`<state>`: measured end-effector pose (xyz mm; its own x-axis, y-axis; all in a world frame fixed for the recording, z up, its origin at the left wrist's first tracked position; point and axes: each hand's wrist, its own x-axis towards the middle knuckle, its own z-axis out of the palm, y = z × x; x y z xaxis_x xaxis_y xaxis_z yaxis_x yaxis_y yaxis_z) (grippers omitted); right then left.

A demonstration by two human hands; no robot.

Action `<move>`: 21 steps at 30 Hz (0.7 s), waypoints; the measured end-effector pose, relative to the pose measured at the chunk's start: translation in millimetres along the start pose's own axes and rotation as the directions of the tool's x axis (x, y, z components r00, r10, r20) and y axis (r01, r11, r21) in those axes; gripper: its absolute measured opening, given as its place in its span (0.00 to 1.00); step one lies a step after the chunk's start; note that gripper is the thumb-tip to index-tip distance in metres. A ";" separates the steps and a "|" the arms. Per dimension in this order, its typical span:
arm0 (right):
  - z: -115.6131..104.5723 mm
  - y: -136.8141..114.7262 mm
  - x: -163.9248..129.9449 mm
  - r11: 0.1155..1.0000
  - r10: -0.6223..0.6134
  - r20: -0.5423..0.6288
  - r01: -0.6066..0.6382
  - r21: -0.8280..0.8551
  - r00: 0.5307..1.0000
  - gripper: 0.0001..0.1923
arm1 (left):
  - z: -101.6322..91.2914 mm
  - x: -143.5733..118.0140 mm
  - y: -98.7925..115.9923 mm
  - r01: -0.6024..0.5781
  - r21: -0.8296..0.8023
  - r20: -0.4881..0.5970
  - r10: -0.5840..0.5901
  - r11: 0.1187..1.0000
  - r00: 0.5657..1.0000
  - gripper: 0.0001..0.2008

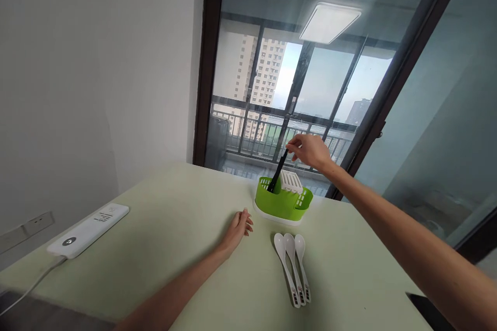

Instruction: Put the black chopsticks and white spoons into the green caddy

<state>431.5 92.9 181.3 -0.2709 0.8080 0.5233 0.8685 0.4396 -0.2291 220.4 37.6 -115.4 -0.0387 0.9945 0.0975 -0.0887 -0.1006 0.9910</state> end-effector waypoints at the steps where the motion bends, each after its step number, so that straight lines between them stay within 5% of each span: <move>1: 8.6 1.5 2.4 1.000 0.013 0.023 -0.013 0.002 1.000 0.12 | 0.1 0.4 -0.5 -0.003 -0.002 -0.001 0.003 1.000 1.000 0.35; 14: 98.5 23.9 28.4 0.990 0.140 0.215 -0.135 -0.037 0.967 0.12 | 0.0 -0.2 -4.5 0.002 -0.004 0.039 -0.002 1.000 0.999 0.34; 21: 100.8 20.3 30.8 0.966 0.170 0.093 -0.148 -0.213 0.981 0.24 | -0.5 -0.4 -3.5 0.001 0.020 0.071 -0.003 1.000 0.997 0.33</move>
<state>398.9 166.3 110.0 -0.1562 0.9039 0.3982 0.9673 0.2215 -0.1235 220.2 37.5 -119.0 0.0324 0.9943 0.1012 -0.0692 -0.0987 0.9927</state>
